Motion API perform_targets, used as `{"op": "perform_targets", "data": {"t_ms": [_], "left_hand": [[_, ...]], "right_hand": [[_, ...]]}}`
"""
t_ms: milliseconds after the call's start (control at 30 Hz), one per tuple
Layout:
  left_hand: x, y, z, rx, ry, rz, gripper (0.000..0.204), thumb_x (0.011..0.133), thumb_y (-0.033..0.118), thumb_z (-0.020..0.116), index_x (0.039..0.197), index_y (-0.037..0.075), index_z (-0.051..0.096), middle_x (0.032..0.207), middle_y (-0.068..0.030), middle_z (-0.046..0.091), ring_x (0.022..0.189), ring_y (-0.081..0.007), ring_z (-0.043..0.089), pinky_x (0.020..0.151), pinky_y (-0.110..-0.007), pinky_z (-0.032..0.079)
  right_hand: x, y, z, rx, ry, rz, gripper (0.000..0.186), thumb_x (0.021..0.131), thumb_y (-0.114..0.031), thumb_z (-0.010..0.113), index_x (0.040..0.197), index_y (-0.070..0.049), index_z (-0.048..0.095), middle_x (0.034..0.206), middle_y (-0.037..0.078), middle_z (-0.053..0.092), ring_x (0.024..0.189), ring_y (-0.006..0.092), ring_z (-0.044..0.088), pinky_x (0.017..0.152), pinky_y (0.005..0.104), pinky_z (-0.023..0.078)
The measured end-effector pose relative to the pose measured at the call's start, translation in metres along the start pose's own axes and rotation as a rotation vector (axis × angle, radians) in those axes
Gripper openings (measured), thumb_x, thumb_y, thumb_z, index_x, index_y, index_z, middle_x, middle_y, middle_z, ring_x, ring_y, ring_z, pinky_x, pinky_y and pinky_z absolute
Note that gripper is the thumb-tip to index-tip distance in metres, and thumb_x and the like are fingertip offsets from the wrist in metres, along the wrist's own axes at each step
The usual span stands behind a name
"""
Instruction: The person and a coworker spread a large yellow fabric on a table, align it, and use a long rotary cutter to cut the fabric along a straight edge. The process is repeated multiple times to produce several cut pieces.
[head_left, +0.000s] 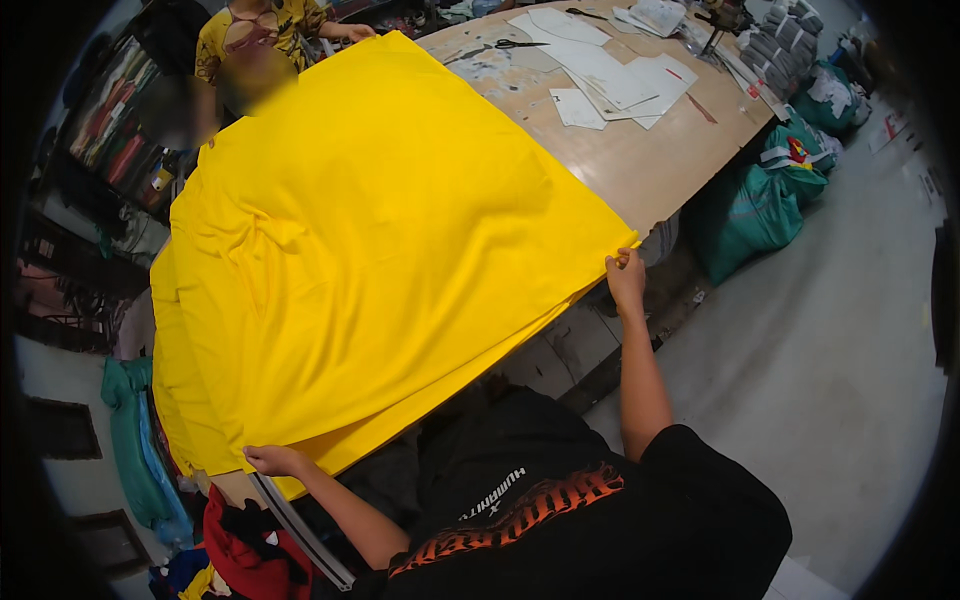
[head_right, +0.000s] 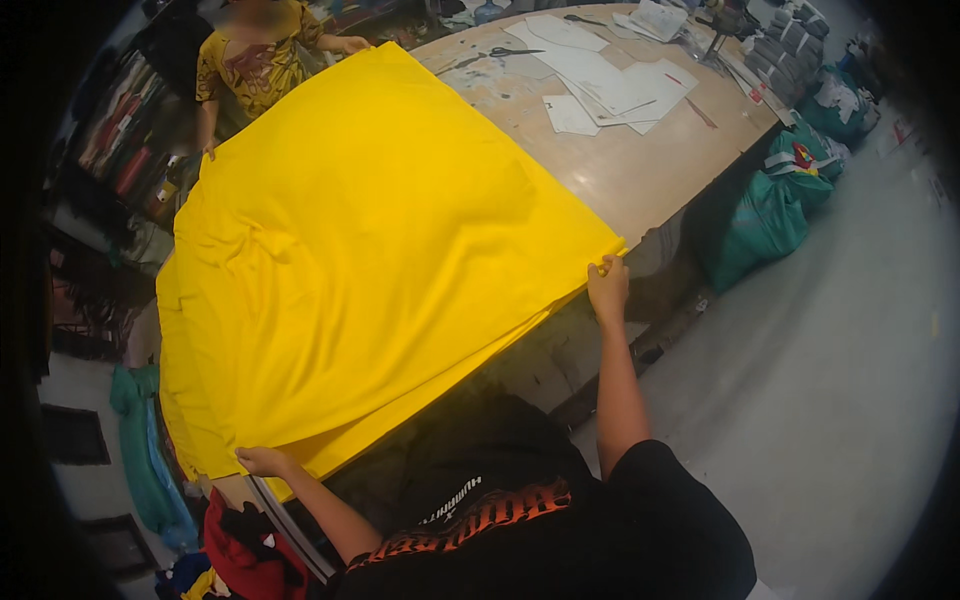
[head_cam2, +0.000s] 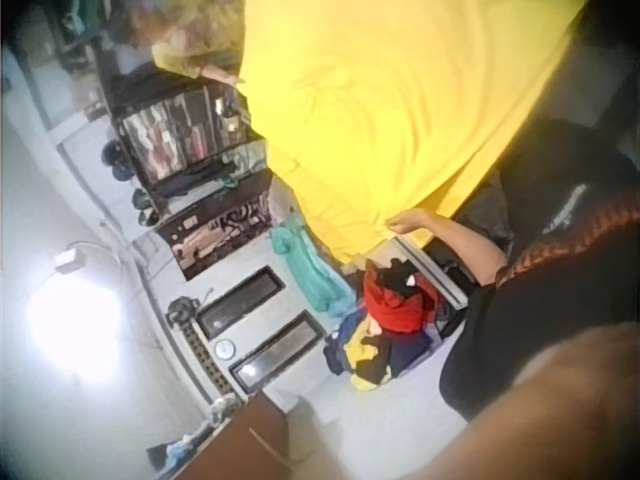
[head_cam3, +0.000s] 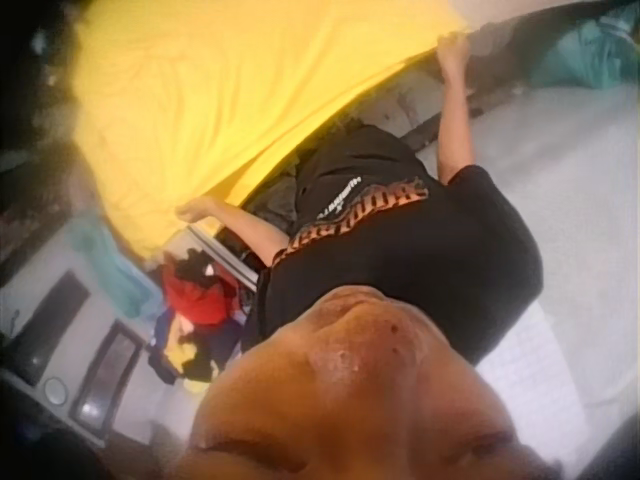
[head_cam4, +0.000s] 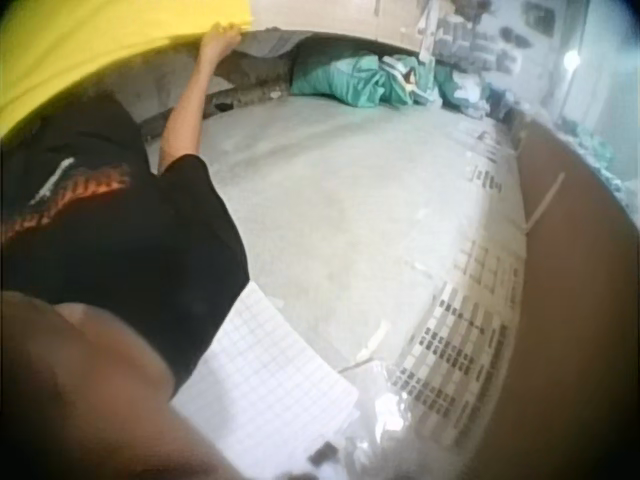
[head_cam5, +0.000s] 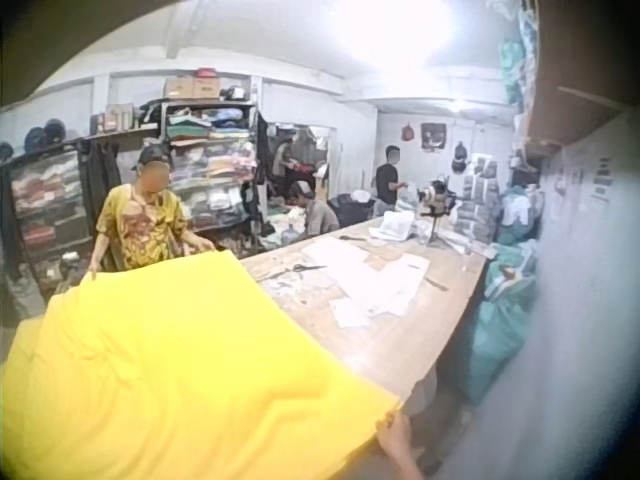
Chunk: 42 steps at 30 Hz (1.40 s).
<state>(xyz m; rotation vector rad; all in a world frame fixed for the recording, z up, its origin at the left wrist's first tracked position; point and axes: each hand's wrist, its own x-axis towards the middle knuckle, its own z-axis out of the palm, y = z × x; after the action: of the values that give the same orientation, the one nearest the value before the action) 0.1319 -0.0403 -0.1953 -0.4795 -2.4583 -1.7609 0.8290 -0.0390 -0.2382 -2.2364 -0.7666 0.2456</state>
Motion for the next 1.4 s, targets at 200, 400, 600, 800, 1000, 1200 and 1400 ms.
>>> {"op": "perform_targets", "data": {"t_ms": [200,400,600,800,1000,1200,1400], "left_hand": [[-0.004,-0.026,-0.01,0.124,-0.069,-0.046,0.053,0.108,0.034,0.04,0.125,-0.013,0.06,0.123,-0.0271,0.065,0.107,-0.0366,0.062,0.095,-0.037,0.048],[-0.001,-0.036,0.015,-0.089,-0.207,-0.107,0.057,0.107,0.038,0.043,0.13,-0.013,0.056,0.128,-0.0244,0.062,0.115,-0.0335,0.059,0.099,-0.037,0.046],[0.0,0.027,0.016,-0.212,-0.326,-0.045,0.058,0.107,0.041,0.046,0.131,-0.011,0.056,0.128,-0.0211,0.062,0.113,-0.0287,0.058,0.097,-0.038,0.047],[-0.017,0.077,-0.024,-0.399,0.051,0.116,0.054,0.107,0.04,0.047,0.122,-0.01,0.06,0.12,-0.019,0.064,0.102,-0.0271,0.06,0.093,-0.038,0.048],[-0.086,0.003,-0.064,-0.268,-0.033,-0.32,0.042,0.106,0.035,0.049,0.112,-0.003,0.065,0.094,-0.0075,0.063,0.077,-0.0159,0.054,0.065,-0.029,0.044],[-0.085,-0.05,-0.068,-0.094,-0.247,-0.404,0.037,0.105,0.034,0.049,0.103,0.001,0.064,0.082,-0.0039,0.059,0.067,-0.0129,0.047,0.056,-0.027,0.037],[-0.062,-0.054,-0.063,-0.003,-0.302,-0.451,0.035,0.104,0.034,0.049,0.094,0.003,0.061,0.081,-0.0049,0.058,0.064,-0.014,0.049,0.053,-0.028,0.036]], "right_hand": [[-0.005,-0.005,0.008,-0.105,-0.043,0.05,0.037,0.088,-0.026,0.071,0.117,-0.005,0.059,0.11,0.018,0.067,0.104,0.0372,0.064,0.09,0.0443,0.05],[0.013,-0.015,0.018,0.161,-0.037,0.222,0.035,0.085,-0.019,0.073,0.115,-0.005,0.06,0.099,0.016,0.066,0.092,0.0323,0.065,0.082,0.0418,0.05],[0.067,-0.033,-0.011,0.439,-0.047,0.064,0.017,0.087,-0.007,0.068,0.103,-0.003,0.066,0.084,0.006,0.059,0.074,0.0155,0.056,0.067,0.0292,0.045],[0.104,-0.08,-0.068,0.399,0.315,-0.469,0.01,0.092,0.0,0.062,0.101,-0.002,0.066,0.086,0.002,0.059,0.078,0.0129,0.054,0.071,0.0264,0.045],[0.093,-0.042,-0.06,0.405,0.457,-0.249,0.01,0.094,-0.001,0.062,0.103,-0.002,0.067,0.086,0.001,0.058,0.08,0.0122,0.052,0.074,0.0278,0.045],[0.09,0.013,-0.023,0.16,0.207,0.027,0.013,0.091,-0.004,0.063,0.102,-0.004,0.07,0.091,0.008,0.065,0.083,0.0197,0.058,0.079,0.0344,0.048],[0.088,0.034,-0.01,0.246,0.088,0.19,0.021,0.09,-0.006,0.065,0.11,-0.006,0.069,0.084,0.011,0.071,0.081,0.0253,0.069,0.075,0.0401,0.053]]}}
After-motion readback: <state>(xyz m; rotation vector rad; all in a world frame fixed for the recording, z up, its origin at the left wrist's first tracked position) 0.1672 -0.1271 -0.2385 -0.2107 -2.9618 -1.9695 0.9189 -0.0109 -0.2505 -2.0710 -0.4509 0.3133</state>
